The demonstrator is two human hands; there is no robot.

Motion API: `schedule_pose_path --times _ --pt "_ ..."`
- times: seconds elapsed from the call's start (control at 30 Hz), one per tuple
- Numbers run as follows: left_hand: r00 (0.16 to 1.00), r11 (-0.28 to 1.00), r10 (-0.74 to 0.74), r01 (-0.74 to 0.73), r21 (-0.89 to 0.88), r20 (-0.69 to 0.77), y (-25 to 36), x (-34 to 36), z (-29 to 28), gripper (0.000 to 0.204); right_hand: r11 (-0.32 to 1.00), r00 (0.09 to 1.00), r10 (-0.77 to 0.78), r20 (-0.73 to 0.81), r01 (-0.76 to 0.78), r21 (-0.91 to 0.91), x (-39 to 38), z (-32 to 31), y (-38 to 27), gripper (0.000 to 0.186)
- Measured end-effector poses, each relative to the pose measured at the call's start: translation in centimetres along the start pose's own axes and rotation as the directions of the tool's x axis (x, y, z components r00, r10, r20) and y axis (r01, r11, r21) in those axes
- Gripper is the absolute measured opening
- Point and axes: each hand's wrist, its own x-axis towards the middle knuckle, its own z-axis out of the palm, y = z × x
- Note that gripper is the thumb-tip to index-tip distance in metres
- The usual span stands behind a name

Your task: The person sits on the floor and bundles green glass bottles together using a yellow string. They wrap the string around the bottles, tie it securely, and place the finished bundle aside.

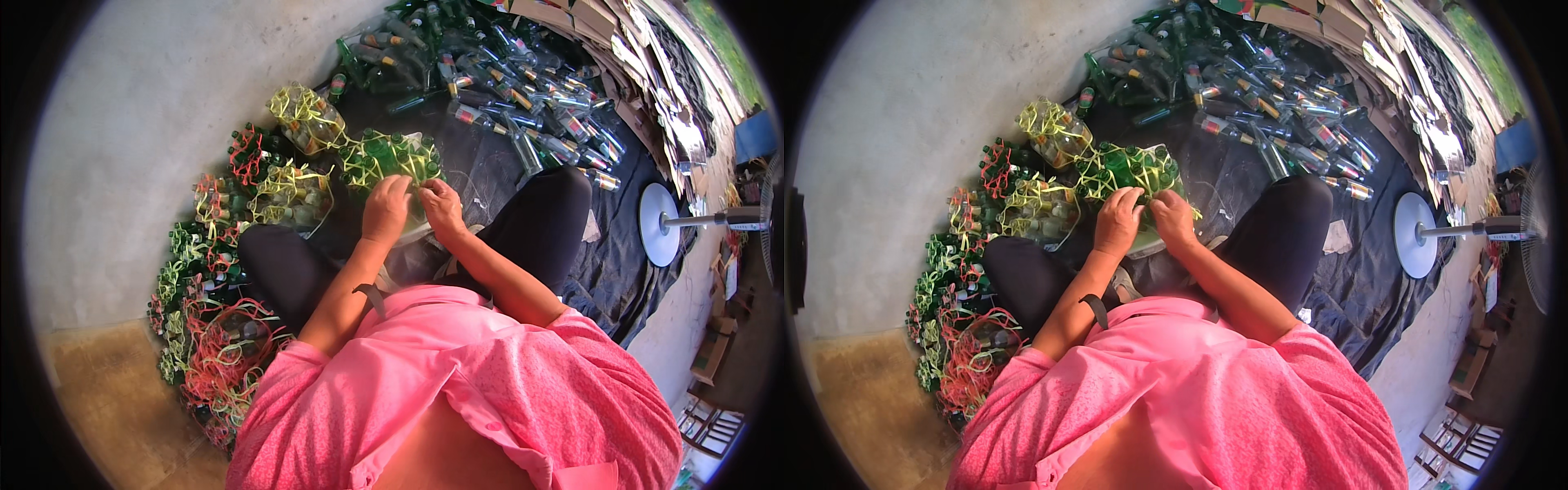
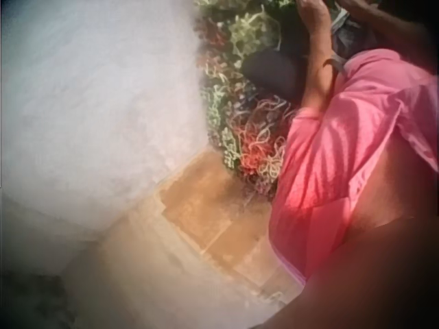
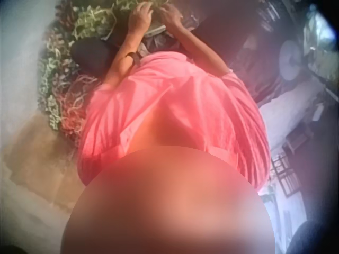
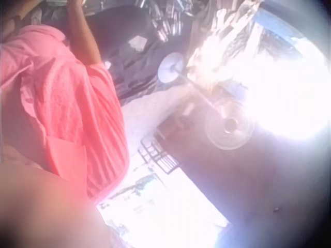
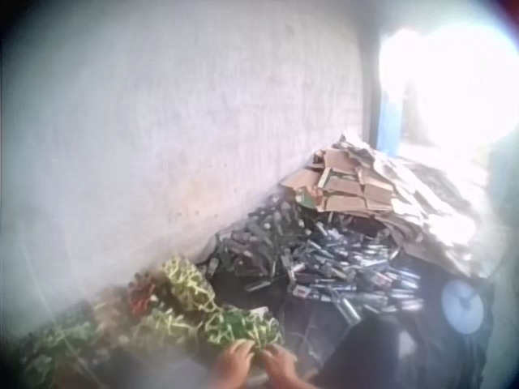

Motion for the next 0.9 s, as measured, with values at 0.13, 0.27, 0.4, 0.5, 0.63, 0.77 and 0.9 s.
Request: schedule_pose_path --times 0.13,0.27,0.4,0.5,0.63,0.77,0.9 --pt "0.999 0.994 -0.031 0.028 -0.102 -0.025 -0.7 0.5 0.7 0.037 0.988 0.999 -0.028 -0.045 0.021 -0.15 -0.2 0.6 -1.4 0.02" --pt "0.999 0.994 -0.021 0.016 -0.105 -0.042 -0.9 0.2 0.8 0.034 0.926 0.985 -0.164 -0.048 0.137 -0.35 0.8 0.2 -2.4 0.02" --pt "0.993 0.977 -0.095 0.078 -0.198 -0.074 -1.1 -0.7 0.2 0.03 0.704 0.959 -0.208 0.19 0.282 -0.652 1.1 -0.7 -3.7 0.024" --pt "0.98 0.971 -0.15 0.121 -0.205 -0.134 -1.2 -1.1 0.0 0.027 0.508 0.93 -0.094 0.356 0.353 -0.786 0.4 -1.4 -6.0 0.029" --pt "0.947 0.971 -0.22 0.189 -0.147 -0.234 -1.8 -0.9 -1.3 0.027 0.527 0.936 -0.125 0.328 0.343 -0.777 0.3 -1.4 -6.1 0.034" --pt "0.911 0.929 -0.346 0.3 -0.216 -0.224 -3.9 -1.7 -1.5 0.033 0.599 0.895 -0.186 0.405 0.43 -0.675 0.9 -2.5 -5.4 0.037" --pt "0.874 0.91 -0.397 0.334 -0.247 -0.28 -5.9 -2.4 -0.3 0.037 0.67 0.875 -0.302 0.38 0.478 -0.568 1.5 -2.5 -5.7 0.034"
